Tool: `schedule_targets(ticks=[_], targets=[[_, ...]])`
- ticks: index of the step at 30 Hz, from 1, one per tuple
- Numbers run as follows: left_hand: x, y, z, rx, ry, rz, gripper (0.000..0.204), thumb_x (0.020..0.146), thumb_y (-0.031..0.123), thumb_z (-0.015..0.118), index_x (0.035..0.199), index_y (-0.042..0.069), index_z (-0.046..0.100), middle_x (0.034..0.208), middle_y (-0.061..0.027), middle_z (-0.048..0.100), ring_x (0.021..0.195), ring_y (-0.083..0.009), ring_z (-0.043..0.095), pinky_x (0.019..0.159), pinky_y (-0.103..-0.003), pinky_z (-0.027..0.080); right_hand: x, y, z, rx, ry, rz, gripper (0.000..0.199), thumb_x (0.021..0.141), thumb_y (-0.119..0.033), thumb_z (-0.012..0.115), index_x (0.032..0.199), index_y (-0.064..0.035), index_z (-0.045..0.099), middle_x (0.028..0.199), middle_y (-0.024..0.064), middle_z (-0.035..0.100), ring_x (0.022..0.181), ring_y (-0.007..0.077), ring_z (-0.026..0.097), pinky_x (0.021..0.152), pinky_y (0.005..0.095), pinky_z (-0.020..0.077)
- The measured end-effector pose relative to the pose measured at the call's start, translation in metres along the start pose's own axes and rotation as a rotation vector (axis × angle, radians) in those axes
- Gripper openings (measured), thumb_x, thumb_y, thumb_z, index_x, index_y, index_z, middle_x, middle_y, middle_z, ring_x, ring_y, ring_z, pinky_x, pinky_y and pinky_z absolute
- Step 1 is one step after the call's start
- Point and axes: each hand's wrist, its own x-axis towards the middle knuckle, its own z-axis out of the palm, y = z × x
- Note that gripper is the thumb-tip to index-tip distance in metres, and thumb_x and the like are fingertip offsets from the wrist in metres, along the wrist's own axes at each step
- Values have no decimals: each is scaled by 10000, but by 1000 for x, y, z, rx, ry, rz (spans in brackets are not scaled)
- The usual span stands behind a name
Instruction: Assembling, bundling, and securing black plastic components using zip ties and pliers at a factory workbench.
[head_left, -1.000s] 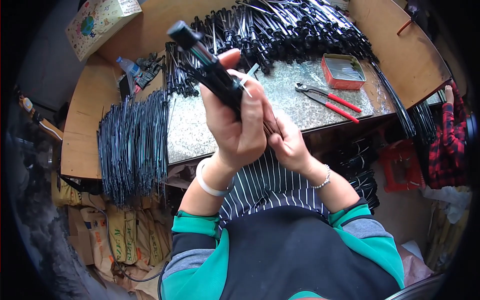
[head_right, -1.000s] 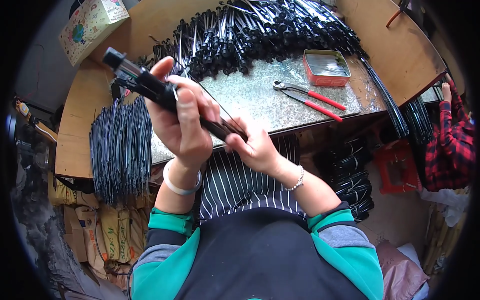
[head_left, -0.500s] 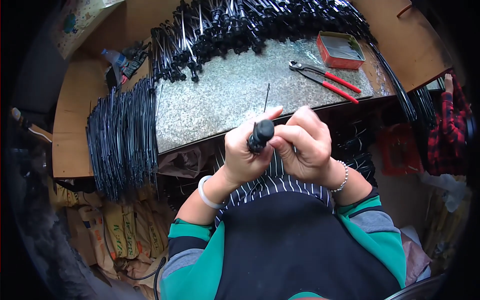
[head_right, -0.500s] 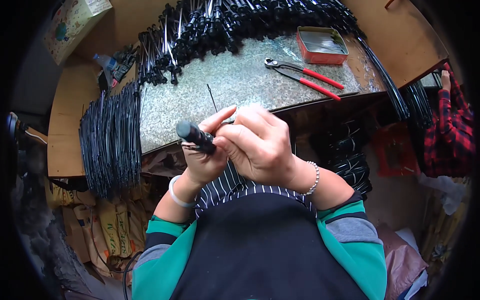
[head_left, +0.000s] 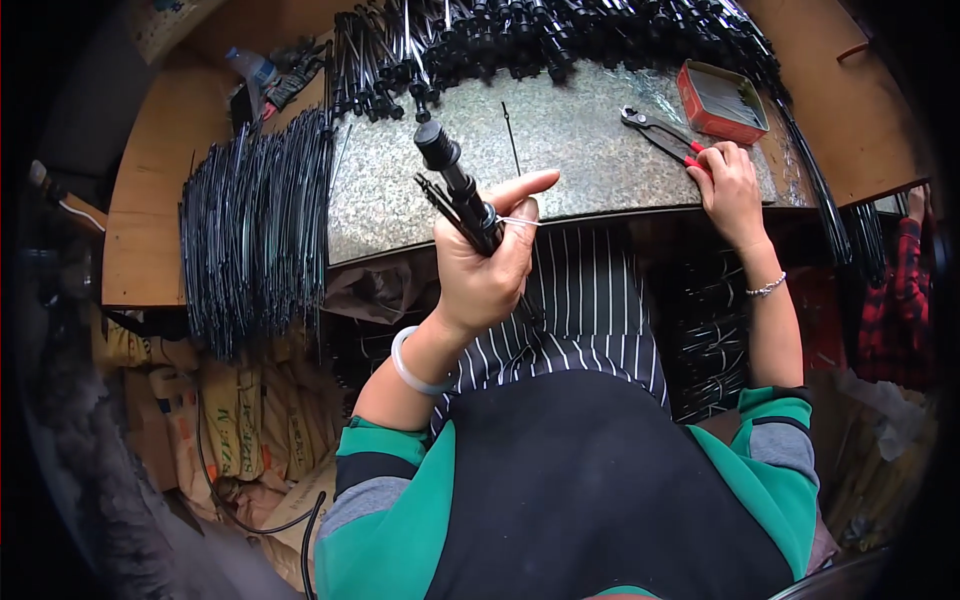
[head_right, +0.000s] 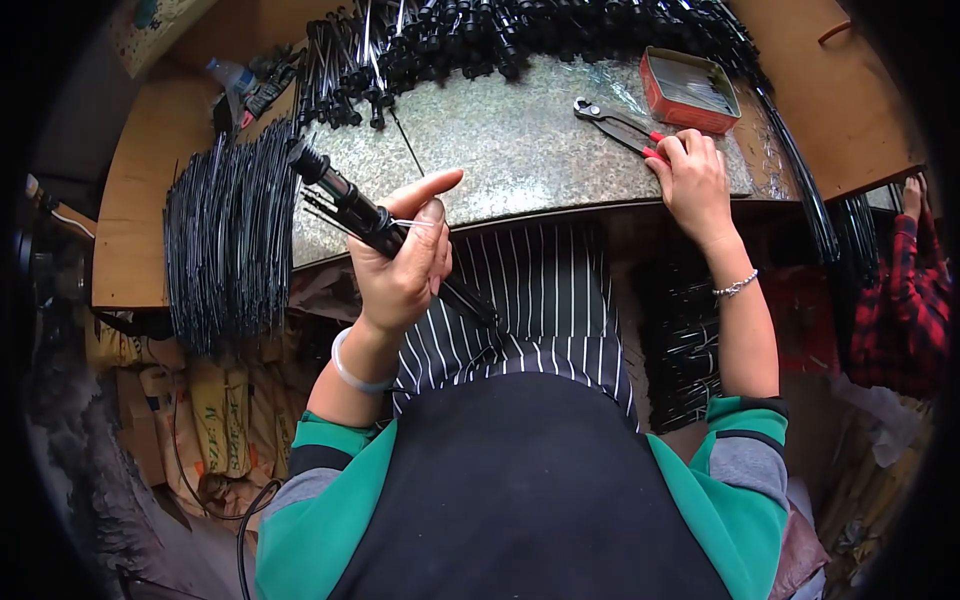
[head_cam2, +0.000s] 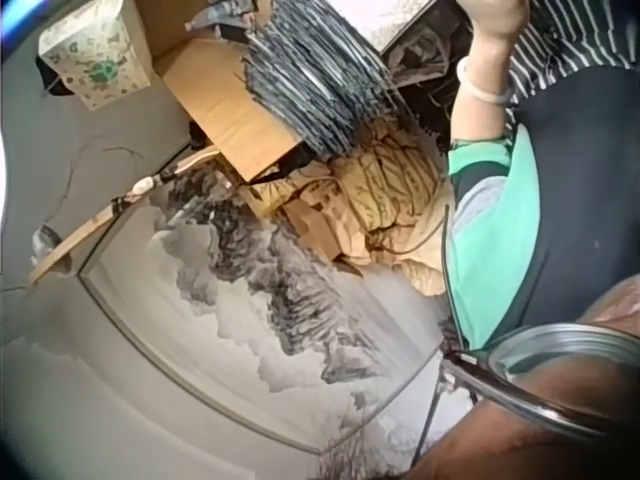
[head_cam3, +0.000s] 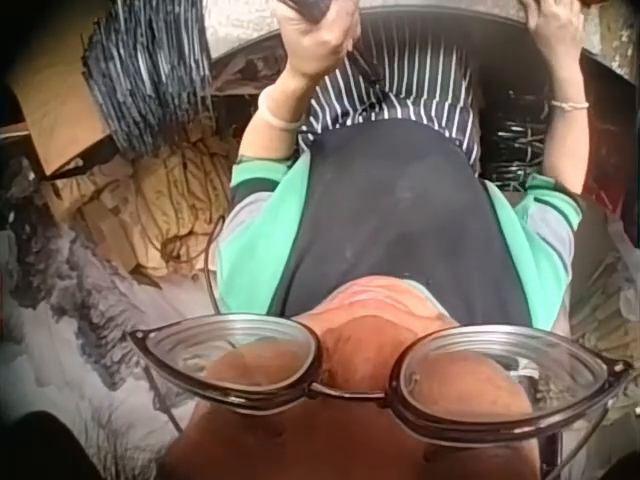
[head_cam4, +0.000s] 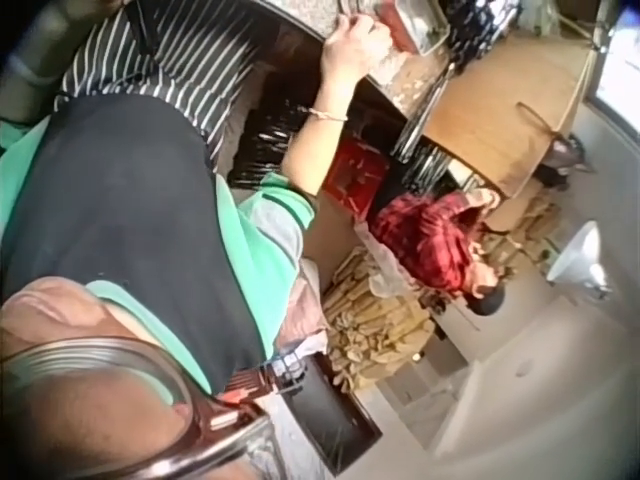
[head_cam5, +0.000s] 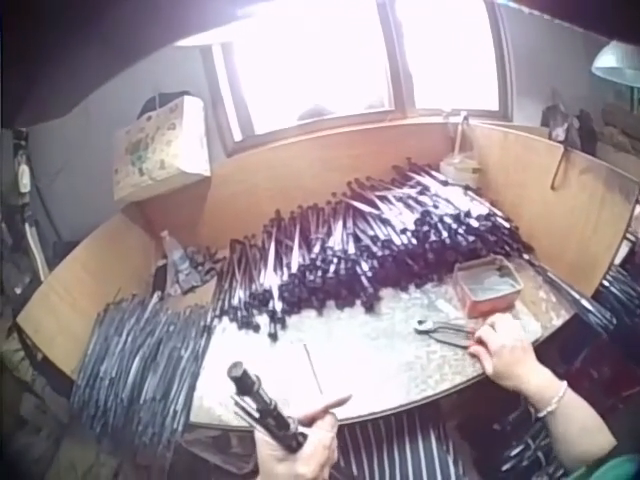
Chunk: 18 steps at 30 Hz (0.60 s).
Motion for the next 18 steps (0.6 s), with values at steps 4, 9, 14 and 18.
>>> schedule_targets(ticks=[4, 9, 14, 18], targets=[[4, 1, -1, 46, 63, -32, 250, 914, 14, 443, 1125, -80, 540, 513, 42, 432, 369, -15, 338, 360, -168, 295, -5, -14, -24, 750, -315, 343, 191, 795, -161, 641, 906, -32, 553, 860, 92, 482, 839, 213, 496, 749, 286, 408], [10, -4, -1, 100, 123, -106, 243, 910, 15, 455, 1113, -74, 556, 491, 58, 437, 375, -3, 359, 355, -171, 287, -2, -74, -96, 793, -331, -77, 263, 629, -74, 730, 841, -33, 580, 864, 94, 420, 775, 216, 467, 719, 268, 399], [10, 0, 4, 61, 167, -163, 232, 893, -5, 463, 1071, -23, 612, 540, 102, 398, 446, 23, 321, 401, -177, 223, 5, -102, -116, 506, -153, -185, 250, 599, -161, 765, 821, -115, 659, 860, 79, 491, 720, 214, 533, 593, 300, 466], [11, -2, 1, 38, 183, -154, 232, 891, -2, 467, 1072, -23, 612, 548, 98, 406, 457, 25, 328, 404, -175, 227, 7, -106, -119, 409, -112, -186, 254, 596, -194, 769, 821, -126, 672, 864, 73, 498, 732, 205, 548, 591, 299, 468]])
